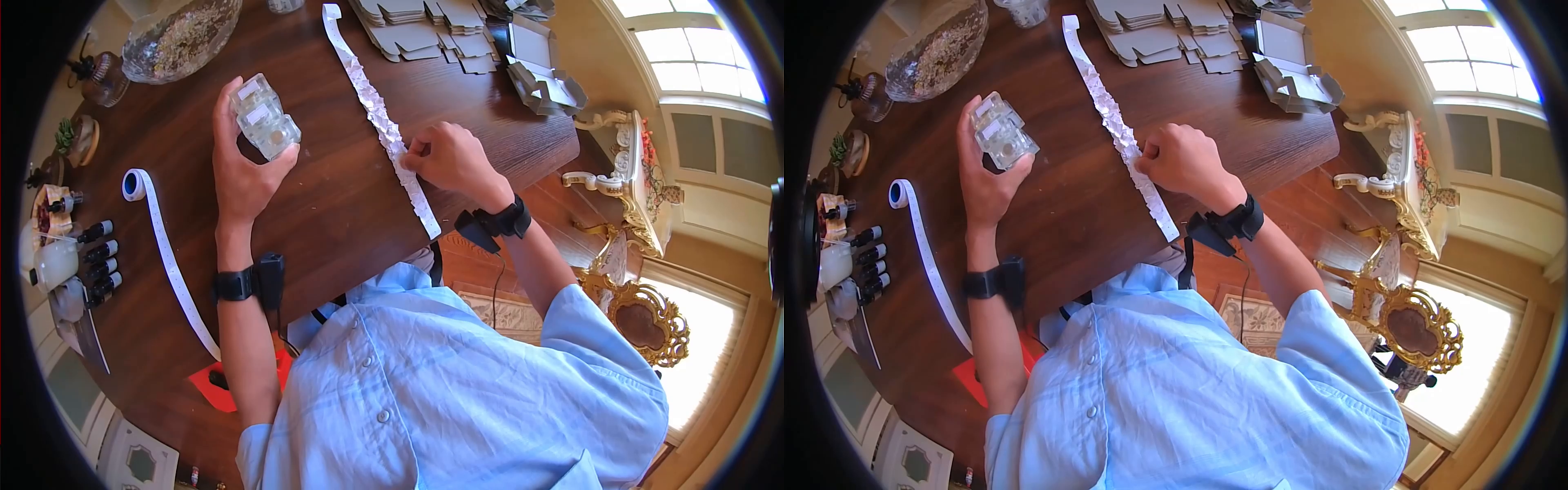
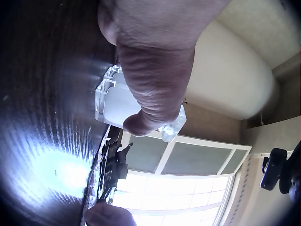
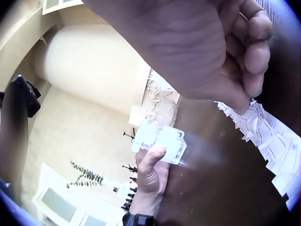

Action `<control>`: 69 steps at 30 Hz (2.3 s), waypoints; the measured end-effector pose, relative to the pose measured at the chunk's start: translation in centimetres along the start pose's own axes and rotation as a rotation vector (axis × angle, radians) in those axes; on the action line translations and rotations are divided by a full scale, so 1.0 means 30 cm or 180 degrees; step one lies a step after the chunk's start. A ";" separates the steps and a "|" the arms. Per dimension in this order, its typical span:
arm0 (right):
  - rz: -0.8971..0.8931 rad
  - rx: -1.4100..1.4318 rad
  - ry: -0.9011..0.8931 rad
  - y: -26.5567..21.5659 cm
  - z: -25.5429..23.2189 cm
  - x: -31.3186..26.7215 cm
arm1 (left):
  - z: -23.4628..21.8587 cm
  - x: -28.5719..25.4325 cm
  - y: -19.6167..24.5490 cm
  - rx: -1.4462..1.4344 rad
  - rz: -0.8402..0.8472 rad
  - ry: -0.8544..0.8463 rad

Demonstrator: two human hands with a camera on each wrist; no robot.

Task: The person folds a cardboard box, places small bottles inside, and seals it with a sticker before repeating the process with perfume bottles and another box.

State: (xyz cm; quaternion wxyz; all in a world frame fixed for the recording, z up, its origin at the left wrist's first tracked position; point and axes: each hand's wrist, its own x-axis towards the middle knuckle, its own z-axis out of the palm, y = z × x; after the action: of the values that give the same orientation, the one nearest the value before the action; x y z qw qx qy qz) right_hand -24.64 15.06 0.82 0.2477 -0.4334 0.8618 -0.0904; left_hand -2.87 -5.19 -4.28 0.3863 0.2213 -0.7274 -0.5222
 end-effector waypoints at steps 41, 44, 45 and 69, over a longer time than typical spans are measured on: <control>0.0067 0.2060 -0.0444 0.019 -0.095 -0.054 | 0.005 -0.006 0.011 -0.0424 -0.0191 -0.0124; -0.0242 0.2485 -0.0302 -0.064 -0.084 -0.042 | -0.005 -0.006 0.015 -0.0353 -0.0177 -0.0131; -0.0528 0.2491 -0.0235 -0.101 -0.082 -0.042 | -0.007 -0.003 0.018 -0.0280 -0.0150 -0.0086; -0.2291 0.0679 0.0844 -0.477 -0.038 0.156 | -0.014 0.006 0.022 0.0028 -0.0165 -0.0007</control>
State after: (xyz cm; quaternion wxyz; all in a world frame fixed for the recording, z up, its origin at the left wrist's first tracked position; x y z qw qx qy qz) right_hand -17.51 2.59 5.47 0.1304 -0.6641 0.6651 -0.3155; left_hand -2.60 -5.32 -3.53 0.3708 0.2413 -0.7242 -0.5291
